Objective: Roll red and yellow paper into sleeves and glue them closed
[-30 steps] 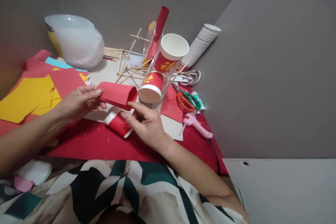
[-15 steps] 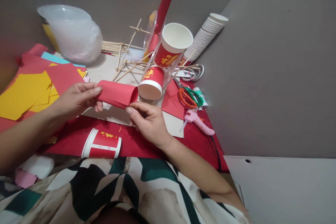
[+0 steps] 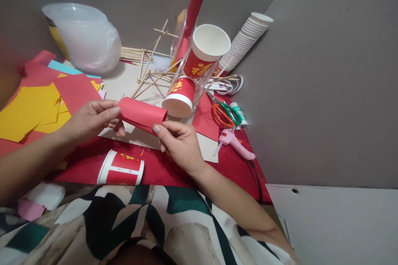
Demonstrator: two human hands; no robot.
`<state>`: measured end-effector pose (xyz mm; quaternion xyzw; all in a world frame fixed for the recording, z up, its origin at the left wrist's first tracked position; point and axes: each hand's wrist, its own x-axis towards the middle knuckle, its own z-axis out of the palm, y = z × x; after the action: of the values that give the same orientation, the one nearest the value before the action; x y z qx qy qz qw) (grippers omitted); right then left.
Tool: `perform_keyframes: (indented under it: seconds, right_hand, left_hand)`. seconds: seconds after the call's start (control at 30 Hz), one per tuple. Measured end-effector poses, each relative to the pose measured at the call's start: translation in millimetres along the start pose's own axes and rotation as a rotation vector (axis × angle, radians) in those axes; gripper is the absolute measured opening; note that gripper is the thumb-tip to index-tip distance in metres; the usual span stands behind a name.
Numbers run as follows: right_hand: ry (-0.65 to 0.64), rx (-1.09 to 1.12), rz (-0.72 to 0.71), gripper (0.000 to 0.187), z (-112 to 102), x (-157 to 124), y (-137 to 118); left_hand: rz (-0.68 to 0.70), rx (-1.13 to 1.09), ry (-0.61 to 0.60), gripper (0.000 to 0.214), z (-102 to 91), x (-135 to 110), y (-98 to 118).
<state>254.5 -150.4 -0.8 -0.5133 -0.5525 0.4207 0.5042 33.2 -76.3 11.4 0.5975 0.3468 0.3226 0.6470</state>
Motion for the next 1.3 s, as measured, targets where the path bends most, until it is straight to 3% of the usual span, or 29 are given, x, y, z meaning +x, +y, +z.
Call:
perform_keyframes:
  seconds: [0.17, 0.6, 0.97, 1.3]
  right_hand:
    - [0.035, 0.052, 0.01, 0.047, 1.6, -0.7, -1.7]
    - [0.116, 0.195, 0.012, 0.022, 6.2, -1.0, 13.6]
    - [0.098, 0.228, 0.016, 0.017, 6.2, 0.1, 14.6]
    - [0.05, 0.249, 0.025, 0.023, 6.7, -1.1, 12.2]
  left_hand:
    - [-0.034, 0.061, -0.031, 0.016, 3.1, -4.6, 2.2]
    - [-0.1, -0.014, -0.013, 0.03, 12.2, -8.5, 1.2]
    - [-0.118, -0.059, -0.063, 0.028, 11.2, -6.6, -0.6]
    - [-0.072, 0.018, 0.022, 0.027, 11.9, -6.6, -1.4]
